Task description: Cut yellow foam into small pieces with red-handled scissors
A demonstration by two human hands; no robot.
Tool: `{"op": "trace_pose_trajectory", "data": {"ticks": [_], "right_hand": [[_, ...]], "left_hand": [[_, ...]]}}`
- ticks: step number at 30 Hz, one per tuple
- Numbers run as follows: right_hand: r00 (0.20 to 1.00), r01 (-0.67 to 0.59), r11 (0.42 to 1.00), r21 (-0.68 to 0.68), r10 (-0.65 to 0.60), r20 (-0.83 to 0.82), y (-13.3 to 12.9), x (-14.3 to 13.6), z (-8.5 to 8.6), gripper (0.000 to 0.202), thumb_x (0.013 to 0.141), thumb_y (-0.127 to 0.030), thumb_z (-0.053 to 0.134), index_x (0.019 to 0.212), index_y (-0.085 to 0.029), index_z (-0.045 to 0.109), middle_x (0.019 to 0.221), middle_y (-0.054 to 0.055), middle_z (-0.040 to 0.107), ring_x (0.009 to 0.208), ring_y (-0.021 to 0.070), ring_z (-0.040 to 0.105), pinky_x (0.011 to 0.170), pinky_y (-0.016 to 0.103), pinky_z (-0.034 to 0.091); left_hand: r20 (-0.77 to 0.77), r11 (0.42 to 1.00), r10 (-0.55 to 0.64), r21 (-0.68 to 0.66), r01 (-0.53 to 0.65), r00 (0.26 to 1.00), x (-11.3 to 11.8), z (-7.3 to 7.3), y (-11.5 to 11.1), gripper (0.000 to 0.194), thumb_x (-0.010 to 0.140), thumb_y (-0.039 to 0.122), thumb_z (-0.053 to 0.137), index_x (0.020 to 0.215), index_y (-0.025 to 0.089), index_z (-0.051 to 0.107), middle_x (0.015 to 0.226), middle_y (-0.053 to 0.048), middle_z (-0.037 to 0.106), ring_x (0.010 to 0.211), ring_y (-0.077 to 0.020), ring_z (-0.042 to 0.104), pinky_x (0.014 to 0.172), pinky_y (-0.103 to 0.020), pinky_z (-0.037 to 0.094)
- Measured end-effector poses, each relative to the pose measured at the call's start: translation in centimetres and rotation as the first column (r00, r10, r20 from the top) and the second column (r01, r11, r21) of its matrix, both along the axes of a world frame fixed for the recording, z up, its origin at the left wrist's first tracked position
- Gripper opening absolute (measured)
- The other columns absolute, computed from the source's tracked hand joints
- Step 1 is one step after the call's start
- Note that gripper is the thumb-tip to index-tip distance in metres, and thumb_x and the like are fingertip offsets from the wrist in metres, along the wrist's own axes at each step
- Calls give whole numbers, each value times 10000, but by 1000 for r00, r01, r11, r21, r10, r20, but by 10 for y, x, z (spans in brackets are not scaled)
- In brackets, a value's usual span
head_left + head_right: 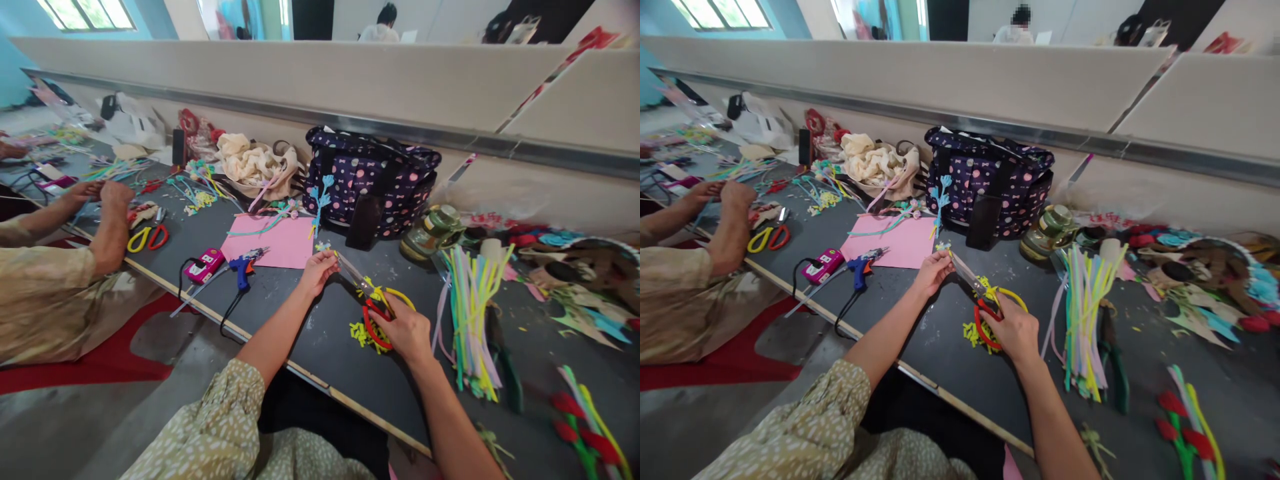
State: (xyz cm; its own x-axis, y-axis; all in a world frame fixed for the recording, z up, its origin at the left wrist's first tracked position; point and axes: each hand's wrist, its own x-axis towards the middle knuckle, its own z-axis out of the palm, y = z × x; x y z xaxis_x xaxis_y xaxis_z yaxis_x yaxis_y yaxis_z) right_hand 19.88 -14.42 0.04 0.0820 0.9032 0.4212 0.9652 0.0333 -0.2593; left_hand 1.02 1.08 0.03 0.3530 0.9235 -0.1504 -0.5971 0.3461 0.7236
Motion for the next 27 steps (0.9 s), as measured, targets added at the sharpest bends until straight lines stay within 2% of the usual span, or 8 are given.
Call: {"op": "trace_pose_trajectory", "data": {"ticks": [3, 10, 16, 27], "right_hand": [[1000, 7, 1000, -17, -7, -7, 0, 0, 0, 477, 798, -523, 563, 1155, -210, 608, 944, 38, 709, 777, 165, 664, 632, 245, 451], [1000, 9, 999, -32, -10, -18, 1, -3, 1, 474, 796, -532, 554, 1123, -197, 628, 780, 23, 700, 687, 157, 648, 587, 241, 428], [999, -7, 999, -35, 6, -31, 1, -2, -1, 466, 807, -515, 540, 1148, -206, 619, 897, 43, 713, 745, 161, 657, 620, 242, 445], [1000, -9, 999, -35, 8, -13, 3, -4, 1, 421, 833, -526, 514, 1096, -227, 650, 936, 47, 719, 781, 177, 674, 612, 241, 455]], "left_hand": [[-1, 1000, -6, 3, 6, 1000, 1, 1, -1, 316, 581, 234, 816, 810, 114, 633, 615, 12, 609, 547, -78, 572, 648, -244, 494], [-12, 999, -33, 29, 33, 999, 1, 0, -3, 320, 590, 238, 810, 814, 115, 618, 651, 0, 625, 558, -83, 579, 650, -247, 491], [-11, 999, -33, 39, 34, 999, 1, -2, -3, 339, 581, 242, 813, 828, 114, 619, 662, -3, 624, 561, -88, 579, 670, -268, 498], [4, 999, -24, 36, 24, 1000, 2, -3, -3, 318, 590, 238, 806, 799, 121, 597, 635, 12, 613, 551, -82, 577, 659, -261, 502]]}}
